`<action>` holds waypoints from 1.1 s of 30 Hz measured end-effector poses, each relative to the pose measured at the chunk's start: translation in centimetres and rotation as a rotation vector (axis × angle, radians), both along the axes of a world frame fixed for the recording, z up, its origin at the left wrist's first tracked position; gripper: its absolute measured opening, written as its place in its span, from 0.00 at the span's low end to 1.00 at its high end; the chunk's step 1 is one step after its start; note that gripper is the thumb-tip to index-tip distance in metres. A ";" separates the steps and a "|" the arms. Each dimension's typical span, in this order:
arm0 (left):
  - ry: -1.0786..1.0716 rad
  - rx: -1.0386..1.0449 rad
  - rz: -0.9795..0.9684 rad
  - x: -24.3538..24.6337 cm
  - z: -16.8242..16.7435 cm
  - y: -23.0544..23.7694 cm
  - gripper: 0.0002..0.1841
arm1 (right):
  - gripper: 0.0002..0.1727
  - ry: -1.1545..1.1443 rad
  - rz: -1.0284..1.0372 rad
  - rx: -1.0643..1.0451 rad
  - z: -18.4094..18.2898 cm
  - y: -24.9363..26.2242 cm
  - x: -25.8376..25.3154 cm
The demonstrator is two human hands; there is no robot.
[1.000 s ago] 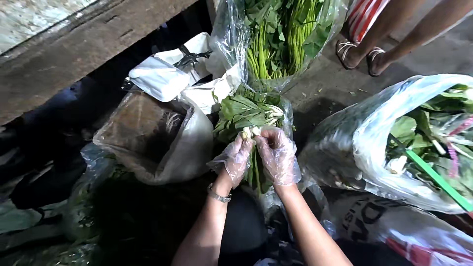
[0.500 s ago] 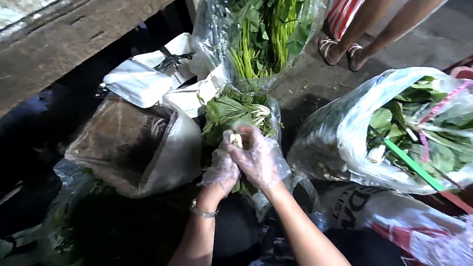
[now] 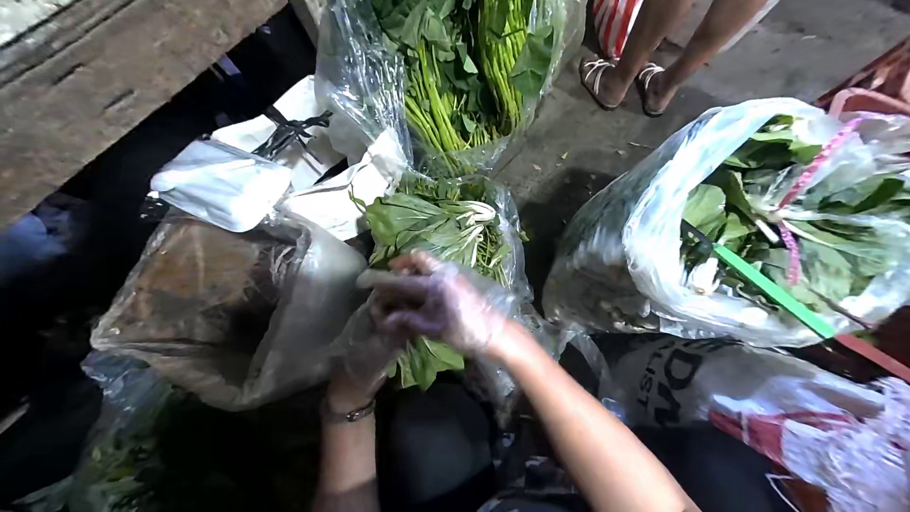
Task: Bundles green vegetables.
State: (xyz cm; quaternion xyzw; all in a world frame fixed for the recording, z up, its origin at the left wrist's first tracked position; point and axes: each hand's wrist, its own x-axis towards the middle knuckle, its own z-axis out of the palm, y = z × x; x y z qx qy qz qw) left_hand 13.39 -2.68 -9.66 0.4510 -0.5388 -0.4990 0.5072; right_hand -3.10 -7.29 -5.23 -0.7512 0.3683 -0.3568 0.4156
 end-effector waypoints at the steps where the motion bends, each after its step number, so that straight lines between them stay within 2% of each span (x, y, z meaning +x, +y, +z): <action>1: 0.037 0.039 0.010 -0.4 0.2 -0.4 0.14 | 0.18 0.059 -0.061 0.043 0.1 -0.6 -1.3; 3: 0.132 0.103 0.051 -0.2 0.3 -0.9 0.16 | 0.15 0.063 -0.342 0.172 -1.1 -2.4 -4.4; 4: 0.169 0.132 0.110 -0.1 0.1 -1.0 0.14 | 0.16 0.050 -0.479 0.271 -2.4 -3.7 -5.8; 5: 0.202 0.142 0.151 0.0 -0.1 -1.2 0.11 | 0.16 0.030 -0.573 0.391 -4.1 -5.1 -6.9; 7: 0.255 0.154 0.187 0.0 -0.7 -1.4 0.08 | 0.17 -0.018 -0.627 0.576 -6.4 -6.8 -7.6; 10: 0.220 0.168 0.245 -0.3 -1.0 -1.6 0.13 | 0.18 0.010 -0.580 0.596 -7.3 -8.0 -7.0; 14: 0.095 0.207 0.307 -0.8 -0.7 -1.7 0.11 | 0.20 0.047 -0.515 0.630 -6.3 -9.6 -6.1; 18: 0.094 0.254 0.330 -1.4 -0.4 -1.9 0.07 | 0.13 -0.017 -0.536 0.725 -5.6 -10.2 -5.7; 21: 0.042 0.324 0.342 -1.6 -0.2 -2.4 0.03 | 0.14 0.022 -0.478 0.746 -4.8 -10.2 -5.8; 24: -0.002 0.379 0.299 -2.1 -1.2 -3.5 0.19 | 0.14 0.094 -0.418 0.745 -4.9 -10.1 -5.6; 27: -0.024 0.471 0.244 -2.6 -1.8 -4.3 0.23 | 0.12 0.041 -0.450 0.755 -4.7 -9.8 -5.2; 30: -0.014 0.473 0.259 -1.9 -1.4 -3.8 0.20 | 0.12 -0.038 -0.445 0.630 -3.8 -8.6 -5.7; 33: 0.126 0.333 0.370 0.1 -1.0 -3.0 0.12 | 0.08 -0.037 -0.261 0.389 -1.1 -7.3 -8.2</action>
